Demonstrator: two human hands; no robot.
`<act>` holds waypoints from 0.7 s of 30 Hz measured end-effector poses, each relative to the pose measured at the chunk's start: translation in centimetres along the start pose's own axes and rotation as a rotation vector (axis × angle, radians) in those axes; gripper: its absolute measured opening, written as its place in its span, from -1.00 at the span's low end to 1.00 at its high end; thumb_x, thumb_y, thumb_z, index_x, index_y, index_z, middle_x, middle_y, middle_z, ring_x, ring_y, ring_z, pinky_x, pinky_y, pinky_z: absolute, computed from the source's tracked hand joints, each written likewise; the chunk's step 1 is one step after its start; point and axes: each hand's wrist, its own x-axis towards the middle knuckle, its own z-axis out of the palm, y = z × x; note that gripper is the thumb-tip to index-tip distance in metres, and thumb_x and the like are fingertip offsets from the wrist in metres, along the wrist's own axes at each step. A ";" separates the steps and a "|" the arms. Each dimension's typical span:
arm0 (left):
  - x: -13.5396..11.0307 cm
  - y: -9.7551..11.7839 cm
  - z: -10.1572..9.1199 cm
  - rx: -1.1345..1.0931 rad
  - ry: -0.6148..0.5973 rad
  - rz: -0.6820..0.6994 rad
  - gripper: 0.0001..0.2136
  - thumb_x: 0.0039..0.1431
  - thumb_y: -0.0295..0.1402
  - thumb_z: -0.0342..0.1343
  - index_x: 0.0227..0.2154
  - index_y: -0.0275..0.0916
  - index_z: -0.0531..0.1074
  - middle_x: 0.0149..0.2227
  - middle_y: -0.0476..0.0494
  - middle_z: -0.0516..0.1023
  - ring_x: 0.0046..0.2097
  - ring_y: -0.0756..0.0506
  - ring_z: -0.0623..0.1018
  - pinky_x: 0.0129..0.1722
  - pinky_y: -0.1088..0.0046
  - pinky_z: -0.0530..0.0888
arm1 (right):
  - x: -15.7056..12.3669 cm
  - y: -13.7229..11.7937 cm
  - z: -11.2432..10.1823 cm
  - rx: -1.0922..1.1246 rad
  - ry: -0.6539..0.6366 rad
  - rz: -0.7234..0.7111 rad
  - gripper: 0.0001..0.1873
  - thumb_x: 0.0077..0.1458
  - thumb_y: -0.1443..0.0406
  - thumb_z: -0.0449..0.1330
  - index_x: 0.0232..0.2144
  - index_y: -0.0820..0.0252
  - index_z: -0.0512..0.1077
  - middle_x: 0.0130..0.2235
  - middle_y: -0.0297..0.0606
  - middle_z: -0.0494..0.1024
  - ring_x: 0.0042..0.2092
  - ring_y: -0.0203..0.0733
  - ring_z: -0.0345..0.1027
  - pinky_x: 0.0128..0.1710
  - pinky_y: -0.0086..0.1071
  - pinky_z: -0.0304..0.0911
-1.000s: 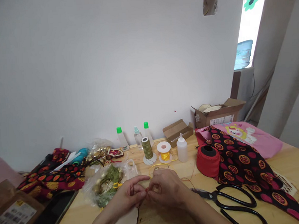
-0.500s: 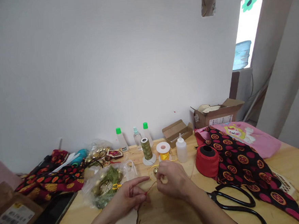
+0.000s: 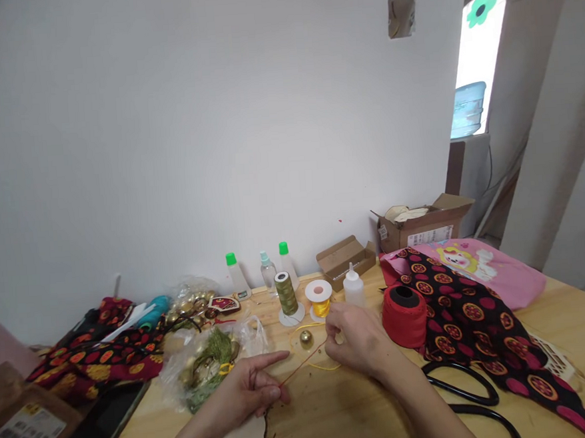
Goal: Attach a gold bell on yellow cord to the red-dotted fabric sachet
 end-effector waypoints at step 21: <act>0.2 -0.1 0.2 0.086 0.031 0.018 -0.68 -0.12 -0.13 0.09 -0.52 -0.37 0.45 -0.69 -0.05 0.49 -0.72 0.14 0.08 -0.70 0.63 -0.08 | 0.3 0.1 0.2 0.185 0.063 0.094 -0.83 -0.11 0.39 0.01 -0.50 0.21 0.41 -0.41 -0.26 0.46 -0.38 -0.24 0.28 -0.46 -0.46 0.07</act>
